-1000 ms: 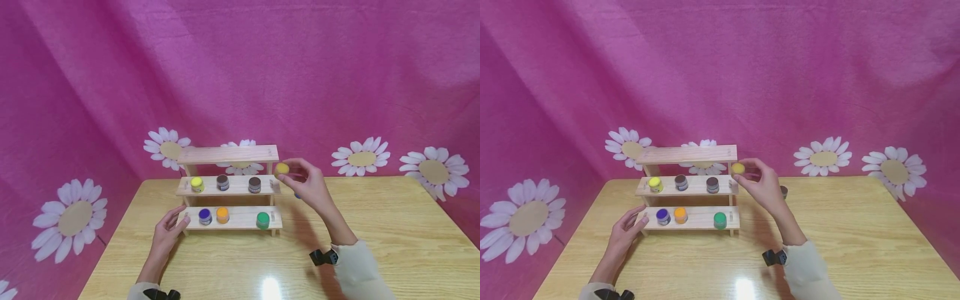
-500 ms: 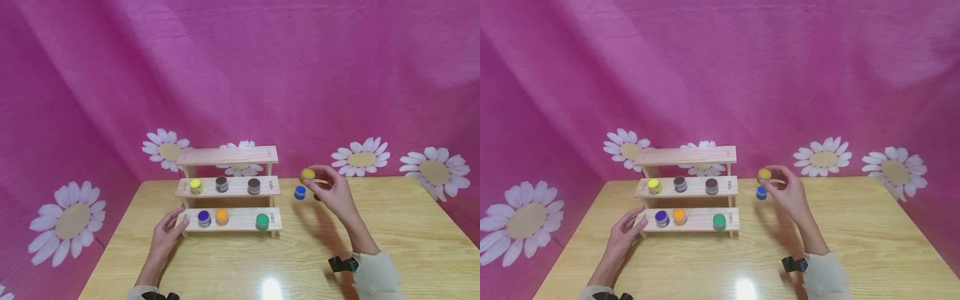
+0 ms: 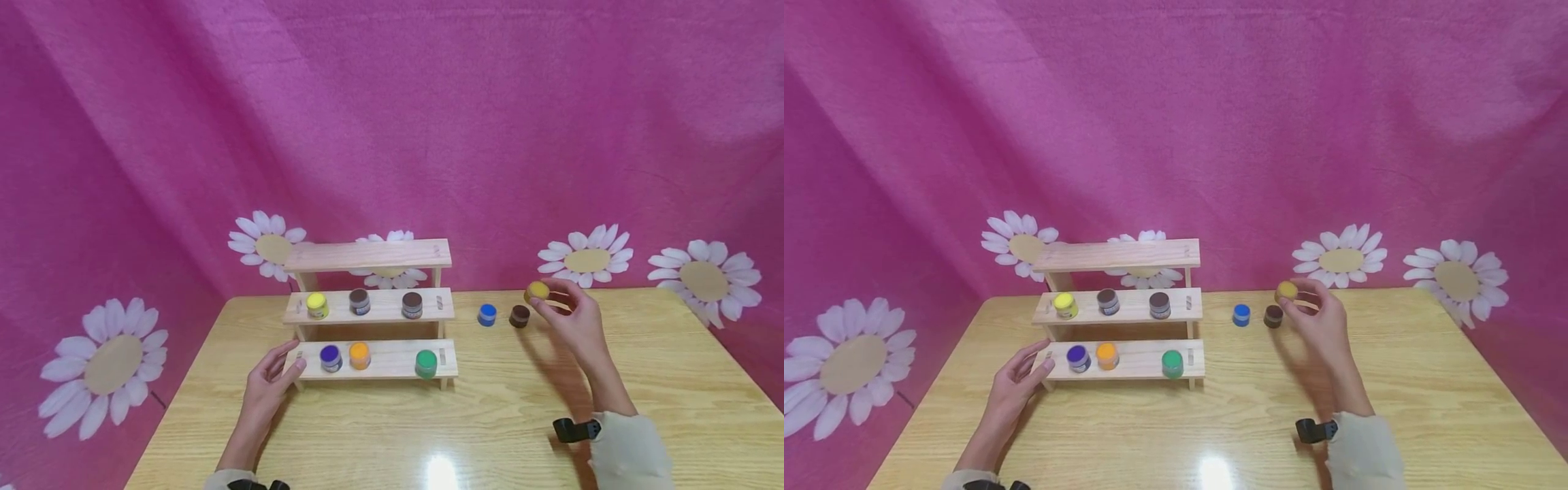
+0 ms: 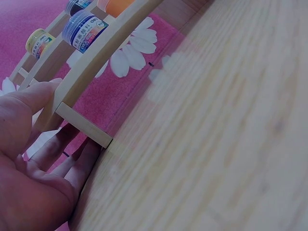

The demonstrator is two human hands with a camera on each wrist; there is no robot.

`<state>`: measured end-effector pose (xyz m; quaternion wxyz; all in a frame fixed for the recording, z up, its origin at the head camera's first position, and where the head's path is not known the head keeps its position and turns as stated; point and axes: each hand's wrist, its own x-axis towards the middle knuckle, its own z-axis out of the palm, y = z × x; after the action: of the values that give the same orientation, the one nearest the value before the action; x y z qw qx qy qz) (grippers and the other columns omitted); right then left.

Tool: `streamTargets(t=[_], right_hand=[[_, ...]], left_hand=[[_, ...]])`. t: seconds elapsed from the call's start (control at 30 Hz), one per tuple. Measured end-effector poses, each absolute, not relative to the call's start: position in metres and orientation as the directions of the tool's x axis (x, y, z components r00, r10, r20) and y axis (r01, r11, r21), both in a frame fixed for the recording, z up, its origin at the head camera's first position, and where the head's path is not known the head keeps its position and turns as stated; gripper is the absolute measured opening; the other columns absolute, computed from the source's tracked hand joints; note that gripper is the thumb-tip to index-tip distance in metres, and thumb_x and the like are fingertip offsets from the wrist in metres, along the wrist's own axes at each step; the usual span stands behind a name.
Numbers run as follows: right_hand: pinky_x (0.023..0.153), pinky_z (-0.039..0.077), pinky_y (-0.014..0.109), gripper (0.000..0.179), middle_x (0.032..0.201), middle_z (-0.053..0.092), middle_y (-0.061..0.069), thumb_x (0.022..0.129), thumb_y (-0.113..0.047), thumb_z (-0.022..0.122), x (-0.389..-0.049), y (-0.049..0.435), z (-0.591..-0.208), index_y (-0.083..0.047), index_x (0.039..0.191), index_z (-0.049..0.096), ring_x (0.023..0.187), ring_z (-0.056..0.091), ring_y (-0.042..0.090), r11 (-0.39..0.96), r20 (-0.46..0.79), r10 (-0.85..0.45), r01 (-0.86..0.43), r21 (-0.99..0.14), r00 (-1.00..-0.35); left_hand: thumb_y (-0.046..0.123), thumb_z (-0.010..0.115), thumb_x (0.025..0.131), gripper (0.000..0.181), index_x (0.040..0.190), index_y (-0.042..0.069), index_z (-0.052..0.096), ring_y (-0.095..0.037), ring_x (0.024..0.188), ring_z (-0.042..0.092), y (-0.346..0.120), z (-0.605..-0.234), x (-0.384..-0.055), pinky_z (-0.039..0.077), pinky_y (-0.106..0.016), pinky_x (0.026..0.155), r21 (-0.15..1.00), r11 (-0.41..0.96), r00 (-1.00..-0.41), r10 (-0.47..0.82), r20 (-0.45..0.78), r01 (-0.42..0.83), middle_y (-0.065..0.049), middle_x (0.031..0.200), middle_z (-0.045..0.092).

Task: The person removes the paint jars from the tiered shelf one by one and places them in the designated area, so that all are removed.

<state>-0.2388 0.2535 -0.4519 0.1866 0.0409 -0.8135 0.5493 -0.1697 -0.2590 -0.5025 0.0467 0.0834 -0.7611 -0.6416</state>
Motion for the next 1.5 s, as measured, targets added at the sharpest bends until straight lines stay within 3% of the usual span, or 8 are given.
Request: streamTargets(t=[0.33,0.47,0.63,0.73,1.5], right_hand=[[0.078,0.054,0.01,0.046,0.123,0.06,0.01,0.095,-0.014,0.076,-0.244,0.279,-0.474,0.006,0.132,0.059,0.102,0.06,0.003,0.418,0.265,0.169,-0.175,-0.891,-0.949],[0.073,0.055,0.011,0.046,0.117,0.063,0.008,0.095,-0.014,0.075,-0.245,0.287,-0.482,0.007,0.133,0.059,0.095,0.059,-0.004,0.441,0.226,0.178,-0.128,-0.888,-0.958],[0.074,0.053,0.009,0.048,0.125,0.062,0.026,0.098,-0.014,0.072,-0.245,0.294,-0.491,0.008,0.137,0.056,0.088,0.056,-0.012,0.443,0.147,0.187,-0.05,-0.895,-0.971],[0.073,0.05,0.008,0.048,0.131,0.059,0.03,0.098,-0.015,0.072,-0.246,0.296,-0.494,0.008,0.137,0.056,0.087,0.056,-0.013,0.458,0.122,0.189,-0.022,-0.889,-0.974],[0.071,0.046,0.006,0.051,0.131,0.058,0.033,0.097,-0.015,0.072,-0.243,0.301,-0.492,0.007,0.139,0.053,0.086,0.049,-0.009,0.557,0.115,0.172,0.0,-0.83,-0.978]], left_hand=[[0.023,0.074,0.097,0.054,0.146,0.007,0.056,-0.031,0.151,0.031,-0.26,-0.502,-0.171,0.031,-0.045,0.121,0.985,0.15,-0.981,-0.189,-0.052,-0.081,-0.012,0.158,0.045],[0.022,0.074,0.097,0.054,0.145,0.007,0.056,-0.029,0.15,0.033,-0.26,-0.501,-0.171,0.032,-0.042,0.12,0.988,0.141,-0.983,-0.181,-0.038,-0.064,-0.011,0.156,0.047],[0.022,0.074,0.097,0.053,0.145,0.006,0.057,-0.031,0.151,0.032,-0.26,-0.501,-0.17,0.031,-0.045,0.121,0.987,0.147,-0.984,-0.178,-0.032,-0.058,-0.011,0.157,0.046],[0.023,0.074,0.097,0.053,0.145,0.006,0.056,-0.031,0.151,0.031,-0.26,-0.502,-0.17,0.03,-0.046,0.122,0.987,0.151,-0.984,-0.176,-0.032,-0.059,-0.012,0.158,0.045],[0.022,0.074,0.097,0.052,0.144,0.006,0.057,-0.03,0.15,0.033,-0.26,-0.501,-0.169,0.031,-0.043,0.121,0.987,0.152,-0.983,-0.182,-0.022,-0.051,-0.011,0.157,0.046]])
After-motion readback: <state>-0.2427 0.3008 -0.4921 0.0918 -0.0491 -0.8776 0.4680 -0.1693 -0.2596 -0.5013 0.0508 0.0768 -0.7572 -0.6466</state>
